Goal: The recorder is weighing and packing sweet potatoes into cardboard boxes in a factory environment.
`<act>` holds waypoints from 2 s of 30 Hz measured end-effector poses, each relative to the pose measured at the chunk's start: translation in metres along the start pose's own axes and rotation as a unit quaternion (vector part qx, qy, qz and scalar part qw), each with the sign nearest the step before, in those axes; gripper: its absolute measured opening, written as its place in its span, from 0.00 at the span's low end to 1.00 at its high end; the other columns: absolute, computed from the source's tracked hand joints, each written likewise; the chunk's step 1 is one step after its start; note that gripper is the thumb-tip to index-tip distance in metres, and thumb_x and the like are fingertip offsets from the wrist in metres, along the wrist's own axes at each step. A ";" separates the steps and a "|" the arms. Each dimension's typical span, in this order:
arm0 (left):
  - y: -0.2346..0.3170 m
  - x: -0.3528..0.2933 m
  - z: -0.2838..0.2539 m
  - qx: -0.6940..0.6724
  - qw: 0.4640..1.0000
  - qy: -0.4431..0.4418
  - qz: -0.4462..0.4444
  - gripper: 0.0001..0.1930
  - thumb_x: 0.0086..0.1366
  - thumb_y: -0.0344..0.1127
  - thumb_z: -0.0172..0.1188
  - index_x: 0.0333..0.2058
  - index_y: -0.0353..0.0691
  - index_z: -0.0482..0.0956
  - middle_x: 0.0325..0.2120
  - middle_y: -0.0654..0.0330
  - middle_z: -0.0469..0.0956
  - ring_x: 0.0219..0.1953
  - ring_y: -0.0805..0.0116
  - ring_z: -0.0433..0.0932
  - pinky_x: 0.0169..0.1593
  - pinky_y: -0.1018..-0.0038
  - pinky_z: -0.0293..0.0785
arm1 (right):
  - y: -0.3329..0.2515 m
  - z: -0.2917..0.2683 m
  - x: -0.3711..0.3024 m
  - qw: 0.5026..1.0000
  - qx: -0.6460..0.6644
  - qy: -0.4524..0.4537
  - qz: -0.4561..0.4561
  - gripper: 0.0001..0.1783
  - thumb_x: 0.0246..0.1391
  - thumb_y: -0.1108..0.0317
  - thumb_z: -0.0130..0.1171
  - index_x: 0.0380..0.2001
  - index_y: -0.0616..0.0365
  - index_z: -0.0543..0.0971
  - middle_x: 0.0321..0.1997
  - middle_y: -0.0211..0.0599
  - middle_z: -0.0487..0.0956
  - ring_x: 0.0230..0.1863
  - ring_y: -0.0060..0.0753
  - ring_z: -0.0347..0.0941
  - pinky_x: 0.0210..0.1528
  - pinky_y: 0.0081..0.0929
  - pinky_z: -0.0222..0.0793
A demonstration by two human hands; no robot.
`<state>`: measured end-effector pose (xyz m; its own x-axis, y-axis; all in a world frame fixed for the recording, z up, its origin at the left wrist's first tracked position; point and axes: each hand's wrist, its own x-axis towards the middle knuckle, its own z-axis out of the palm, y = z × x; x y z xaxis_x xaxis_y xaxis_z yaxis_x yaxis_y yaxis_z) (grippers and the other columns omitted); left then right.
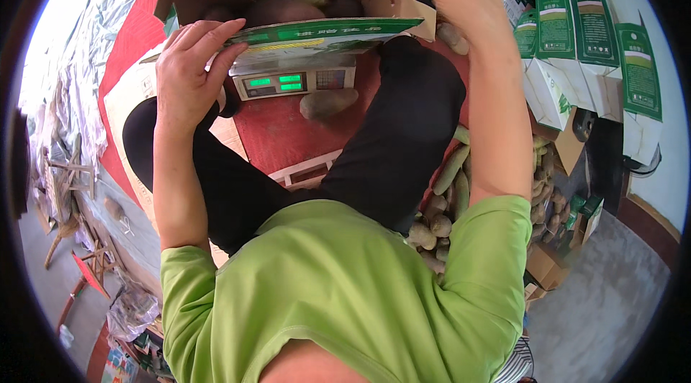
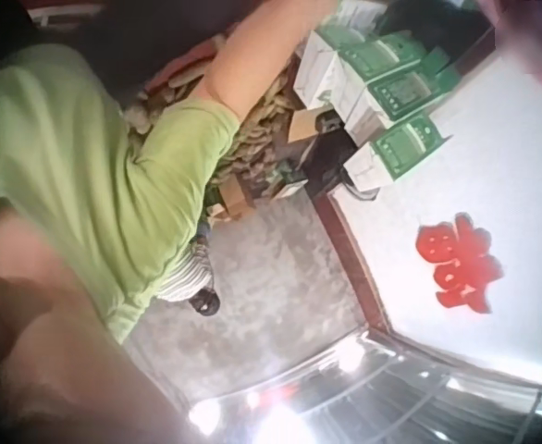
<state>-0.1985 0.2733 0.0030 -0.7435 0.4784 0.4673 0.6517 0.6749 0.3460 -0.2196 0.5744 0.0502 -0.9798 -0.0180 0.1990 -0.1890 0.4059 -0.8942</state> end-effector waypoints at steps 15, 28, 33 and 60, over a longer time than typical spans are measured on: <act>-0.008 0.000 0.003 0.014 0.998 0.037 0.048 0.11 0.53 0.37 0.65 0.36 0.43 0.82 0.29 0.63 0.78 0.35 0.61 0.77 0.45 0.66 0.72 | 0.248 -0.009 -0.233 0.975 0.083 0.143 0.148 0.16 0.53 0.72 0.61 0.47 0.60 0.75 0.45 0.30 0.79 0.43 0.22 0.74 0.43 0.21 0.70; -0.011 0.007 0.004 0.024 0.996 0.051 0.074 0.15 0.49 0.36 0.67 0.37 0.40 0.82 0.28 0.59 0.78 0.34 0.61 0.78 0.47 0.66 0.72 | 0.282 0.104 -0.205 0.971 -0.172 -0.152 0.059 0.25 0.48 0.69 0.63 0.51 0.58 0.72 0.51 0.37 0.74 0.51 0.36 0.69 0.51 0.34 0.67; -0.007 0.011 0.004 0.039 0.995 0.036 0.082 0.16 0.48 0.38 0.67 0.36 0.39 0.82 0.28 0.59 0.78 0.34 0.61 0.78 0.45 0.66 0.74 | 0.306 0.120 -0.200 0.927 -0.266 -0.264 0.003 0.28 0.46 0.68 0.65 0.52 0.57 0.71 0.53 0.39 0.72 0.54 0.42 0.68 0.55 0.39 0.65; -0.011 0.014 0.003 0.057 0.992 0.032 0.106 0.16 0.49 0.40 0.66 0.36 0.39 0.82 0.28 0.59 0.78 0.34 0.61 0.79 0.46 0.65 0.74 | 0.296 0.162 -0.233 0.836 -0.331 -0.436 0.024 0.39 0.37 0.68 0.68 0.56 0.47 0.66 0.53 0.33 0.69 0.58 0.43 0.62 0.53 0.47 0.60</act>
<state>-0.2167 0.2745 0.0029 -0.5780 0.5829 0.5711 0.7686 0.6239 0.1411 -0.0573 0.5506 -0.3256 -0.7145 -0.5300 -0.4567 -0.3546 0.8371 -0.4166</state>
